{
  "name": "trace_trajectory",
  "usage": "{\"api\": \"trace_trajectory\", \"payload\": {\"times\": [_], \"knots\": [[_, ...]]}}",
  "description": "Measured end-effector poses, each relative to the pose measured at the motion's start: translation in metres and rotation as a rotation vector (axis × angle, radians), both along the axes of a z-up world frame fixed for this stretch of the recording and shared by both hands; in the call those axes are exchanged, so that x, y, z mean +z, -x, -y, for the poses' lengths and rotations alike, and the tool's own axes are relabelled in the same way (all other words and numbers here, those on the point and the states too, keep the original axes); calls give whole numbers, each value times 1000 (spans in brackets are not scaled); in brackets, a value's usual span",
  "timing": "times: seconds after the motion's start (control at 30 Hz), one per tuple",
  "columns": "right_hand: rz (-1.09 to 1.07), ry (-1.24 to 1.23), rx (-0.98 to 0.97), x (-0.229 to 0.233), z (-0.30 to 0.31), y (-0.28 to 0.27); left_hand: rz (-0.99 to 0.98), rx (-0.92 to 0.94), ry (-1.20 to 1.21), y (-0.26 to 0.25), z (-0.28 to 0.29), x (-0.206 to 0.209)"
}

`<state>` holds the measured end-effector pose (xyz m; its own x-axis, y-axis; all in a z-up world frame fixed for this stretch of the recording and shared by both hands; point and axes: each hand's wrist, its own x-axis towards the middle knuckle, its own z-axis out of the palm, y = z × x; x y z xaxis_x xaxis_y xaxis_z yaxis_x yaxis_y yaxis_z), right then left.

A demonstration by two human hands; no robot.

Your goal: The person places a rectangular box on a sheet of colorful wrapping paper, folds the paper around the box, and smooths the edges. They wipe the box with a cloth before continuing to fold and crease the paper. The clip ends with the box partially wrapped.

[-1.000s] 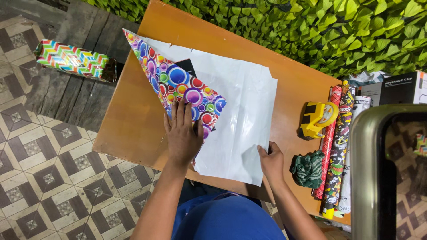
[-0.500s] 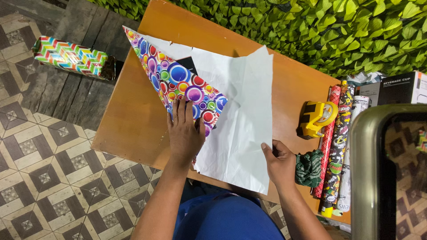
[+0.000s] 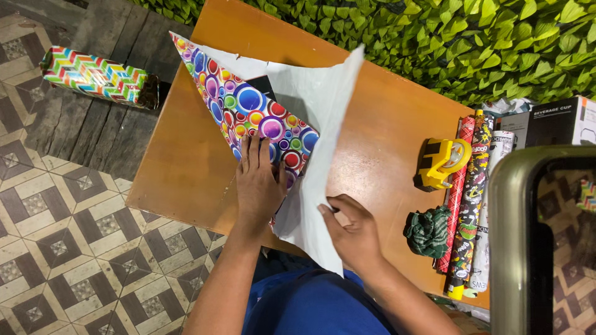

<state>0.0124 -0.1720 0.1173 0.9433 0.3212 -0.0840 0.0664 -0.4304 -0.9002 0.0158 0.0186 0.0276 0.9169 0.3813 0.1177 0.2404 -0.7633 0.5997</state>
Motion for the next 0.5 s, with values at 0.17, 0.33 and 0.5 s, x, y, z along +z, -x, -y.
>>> {"api": "trace_trajectory", "payload": {"times": [0.17, 0.33, 0.5], "knots": [[138, 104, 69, 13, -23, 0, 35, 8, -7, 0, -1, -1], [172, 149, 87, 19, -27, -3, 17, 20, -3, -1, -2, -1], [203, 227, 152, 18, -29, -4, 61, 13, 34, 0, -6, 2]]}}
